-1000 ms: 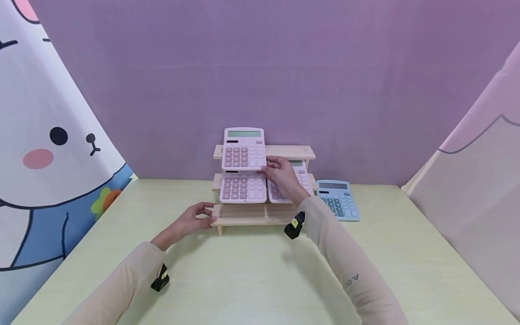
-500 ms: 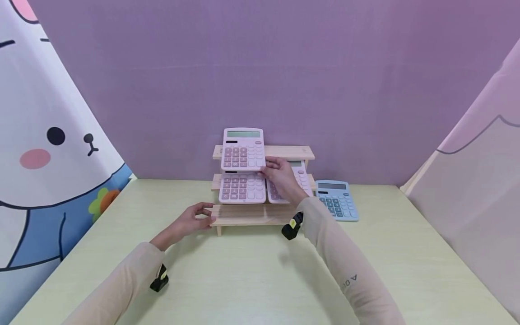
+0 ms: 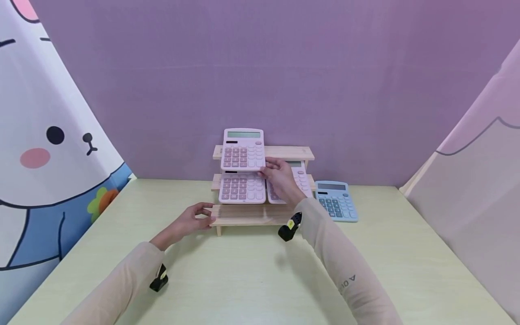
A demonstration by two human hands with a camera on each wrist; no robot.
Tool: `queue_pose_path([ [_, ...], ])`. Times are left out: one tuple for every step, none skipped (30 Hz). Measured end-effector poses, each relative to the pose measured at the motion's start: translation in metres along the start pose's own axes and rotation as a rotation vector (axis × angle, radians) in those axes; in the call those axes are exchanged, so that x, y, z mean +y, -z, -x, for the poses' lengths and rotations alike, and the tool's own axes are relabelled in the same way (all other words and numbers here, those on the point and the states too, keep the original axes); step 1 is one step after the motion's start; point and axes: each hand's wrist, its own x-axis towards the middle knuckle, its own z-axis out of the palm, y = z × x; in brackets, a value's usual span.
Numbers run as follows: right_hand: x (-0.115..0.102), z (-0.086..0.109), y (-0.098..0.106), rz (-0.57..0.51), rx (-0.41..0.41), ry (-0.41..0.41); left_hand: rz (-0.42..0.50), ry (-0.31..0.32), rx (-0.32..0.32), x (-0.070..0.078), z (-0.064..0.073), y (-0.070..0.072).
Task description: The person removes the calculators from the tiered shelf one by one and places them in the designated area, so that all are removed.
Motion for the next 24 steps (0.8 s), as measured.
queue_pose_path([
  [0.0001, -0.0001, -0.0002, -0.009, 0.001, -0.003, 0.001, 0.001, 0.001, -0.0001, 0.0000, 0.0001],
  [0.0001, 0.0000, -0.0004, -0.014, 0.003, -0.004, -0.003, -0.003, -0.004, -0.0004, 0.0001, 0.0003],
  [0.0001, 0.0002, -0.0004, -0.019, 0.003, -0.005, 0.002, 0.002, 0.001, -0.0003, 0.0000, 0.0003],
  [-0.0001, 0.0005, -0.0005, -0.025, 0.003, -0.006, -0.001, -0.004, -0.004, -0.0006, 0.0001, 0.0004],
  [-0.0001, 0.0007, -0.0007, -0.029, 0.003, -0.006, 0.001, -0.003, -0.003, -0.0008, 0.0000, 0.0004],
  [-0.0002, 0.0011, -0.0009, -0.037, 0.004, -0.007, 0.001, -0.006, -0.004, -0.0010, 0.0000, 0.0007],
  [-0.0003, 0.0014, -0.0010, -0.043, 0.005, -0.007, 0.005, -0.001, 0.002, -0.0010, -0.0001, 0.0007],
  [-0.0003, 0.0017, -0.0013, -0.050, 0.006, -0.007, 0.008, -0.001, 0.004, -0.0009, 0.0000, 0.0008],
  [-0.0003, 0.0021, -0.0015, -0.056, 0.007, -0.006, 0.010, -0.003, 0.003, -0.0008, 0.0002, 0.0009],
  [-0.0004, 0.0024, -0.0017, -0.062, 0.009, -0.006, 0.010, -0.010, -0.003, -0.0007, 0.0006, 0.0011],
  [-0.0004, 0.0026, -0.0018, -0.068, 0.011, -0.007, 0.014, -0.010, -0.003, -0.0002, 0.0010, 0.0012],
  [-0.0006, 0.0030, -0.0020, -0.071, 0.012, -0.006, 0.015, -0.018, -0.007, 0.0002, 0.0013, 0.0014],
  [-0.0007, 0.0033, -0.0022, -0.073, 0.014, -0.007, 0.016, -0.022, -0.010, 0.0006, 0.0018, 0.0014],
  [-0.0008, 0.0036, -0.0023, -0.075, 0.017, -0.007, 0.016, -0.029, -0.015, 0.0011, 0.0022, 0.0015],
  [-0.0008, 0.0039, -0.0024, -0.075, 0.017, -0.006, 0.017, -0.034, -0.019, 0.0015, 0.0025, 0.0017],
  [-0.0008, 0.0040, -0.0024, -0.078, 0.018, -0.005, 0.019, -0.034, -0.018, 0.0018, 0.0028, 0.0017],
  [-0.0009, 0.0042, -0.0025, -0.079, 0.020, -0.005, 0.020, -0.035, -0.018, 0.0021, 0.0030, 0.0017],
  [-0.0009, 0.0044, -0.0024, -0.081, 0.020, -0.004, 0.019, -0.036, -0.018, 0.0022, 0.0031, 0.0018],
  [-0.0007, 0.0045, -0.0024, -0.083, 0.020, -0.004, 0.021, -0.035, -0.018, 0.0023, 0.0033, 0.0018],
  [-0.0007, 0.0047, -0.0025, -0.085, 0.019, -0.003, 0.021, -0.035, -0.018, 0.0024, 0.0033, 0.0017],
  [-0.0006, 0.0048, -0.0024, -0.087, 0.018, -0.002, 0.021, -0.034, -0.018, 0.0023, 0.0034, 0.0018],
  [-0.0004, 0.0049, -0.0024, -0.089, 0.017, -0.002, 0.021, -0.032, -0.017, 0.0023, 0.0035, 0.0018],
  [-0.0004, 0.0051, -0.0023, -0.091, 0.015, -0.002, 0.021, -0.031, -0.017, 0.0022, 0.0035, 0.0017],
  [-0.0003, 0.0052, -0.0022, -0.093, 0.014, -0.001, 0.021, -0.030, -0.015, 0.0022, 0.0035, 0.0018],
])
